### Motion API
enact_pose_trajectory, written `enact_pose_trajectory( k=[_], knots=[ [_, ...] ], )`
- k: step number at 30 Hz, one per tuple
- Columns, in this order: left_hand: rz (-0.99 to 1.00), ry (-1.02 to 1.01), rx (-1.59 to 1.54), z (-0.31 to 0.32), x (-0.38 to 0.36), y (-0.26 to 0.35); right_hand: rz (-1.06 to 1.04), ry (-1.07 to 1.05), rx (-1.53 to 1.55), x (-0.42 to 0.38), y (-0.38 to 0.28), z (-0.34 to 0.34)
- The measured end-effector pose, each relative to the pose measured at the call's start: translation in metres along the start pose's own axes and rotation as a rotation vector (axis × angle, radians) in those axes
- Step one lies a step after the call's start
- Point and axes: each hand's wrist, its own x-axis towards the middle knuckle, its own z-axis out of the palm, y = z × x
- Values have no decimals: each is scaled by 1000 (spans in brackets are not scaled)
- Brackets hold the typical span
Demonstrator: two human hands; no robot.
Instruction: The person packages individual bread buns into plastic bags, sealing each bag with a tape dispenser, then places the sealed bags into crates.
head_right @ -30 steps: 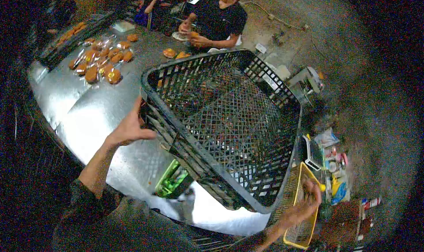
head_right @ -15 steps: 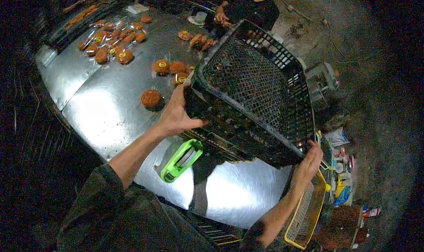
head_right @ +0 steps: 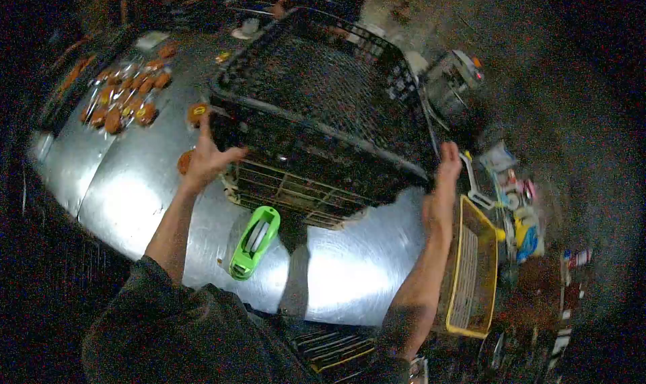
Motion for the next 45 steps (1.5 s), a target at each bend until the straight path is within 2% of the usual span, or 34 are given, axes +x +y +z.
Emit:
enact_pose_trajectory(
  k=[1, 3, 7, 8, 10, 11, 13, 14, 16, 18, 19, 20, 21, 22, 24, 26, 29, 33, 34, 35, 36, 37, 38, 39, 40, 41, 43, 44, 45],
  knots=[
    [-11, -13, -65, -1, 6, -9, 61, -41, 53, 0, 12, -1],
    [-49, 34, 39, -7, 13, -4, -10, -29, 157, 0, 27, 11],
    [-38, 0, 70, -13, 3, -18, 55, 178, 225, -36, 74, 28],
    [-28, -9, 133, -13, 4, -16, 85, 275, 176, -49, 114, 36],
    [-28, -22, 261, -12, 3, -7, 119, 333, 44, -70, 150, 59],
    [-31, -17, 274, -9, 6, 1, 128, 356, -24, -65, 138, 71],
    [-55, -9, 296, -4, 1, 14, 96, 411, 69, -60, 86, 57],
    [-124, -2, 105, -5, -4, 9, 55, 459, 48, -57, 71, 52],
    [-129, 88, 58, -7, -28, 16, -43, 630, -51, -73, 83, 52],
    [-189, 40, 101, -7, -61, 40, 12, 720, 79, -108, 88, 42],
    [-179, 20, 62, -11, -82, 32, 146, 679, 285, -129, 69, 34],
    [-170, -1, 24, -14, -104, 23, 90, 639, 370, -141, 58, 28],
    [-97, -233, 465, -61, -148, -47, 32, 597, 451, -149, 52, 23],
    [-234, -277, 342, -71, -171, -49, 47, 520, 446, -158, 51, 17],
    [-454, -359, 324, -88, -204, -62, 111, 448, 447, -166, 50, 11],
    [-560, -378, 337, -102, -224, -70, 196, 468, 451, -176, 53, 10],
    [-540, -309, 351, -103, -211, -64, 22, 436, 560, -161, 70, 7],
    [-416, -194, 366, -98, -158, -30, 72, 455, 335, -166, 78, 24],
    [-382, -163, 346, -96, -146, -22, 72, 408, 459, -161, 68, 29],
    [-358, -116, 307, -93, -135, -14, 71, 376, 378, -153, 66, 28],
    [-376, -39, 205, -87, -125, -6, 73, 348, 296, -150, 65, 25],
    [-529, 228, -103, -67, -107, 4, 73, 322, 215, -147, 66, 24],
    [-490, 379, -212, -51, -98, 1, 92, 360, 144, -145, 78, 28],
    [-432, 524, -316, -36, -90, -2, 110, 367, 241, -141, 96, 31],
    [-422, 486, -384, -13, -73, 7, 128, 376, 338, -136, 114, 34],
    [-411, 449, -457, 0, -56, 11, 139, 344, 599, -119, 128, 33],
    [-359, 465, -504, 2, -27, -46, 302, 482, 646, -84, 131, 47],
    [-312, 441, -513, 4, -8, -72, 353, 614, 511, -63, 119, 61],
    [-265, 419, -522, 5, 10, -84, 394, 593, 557, -49, 114, 64]
  ],
)
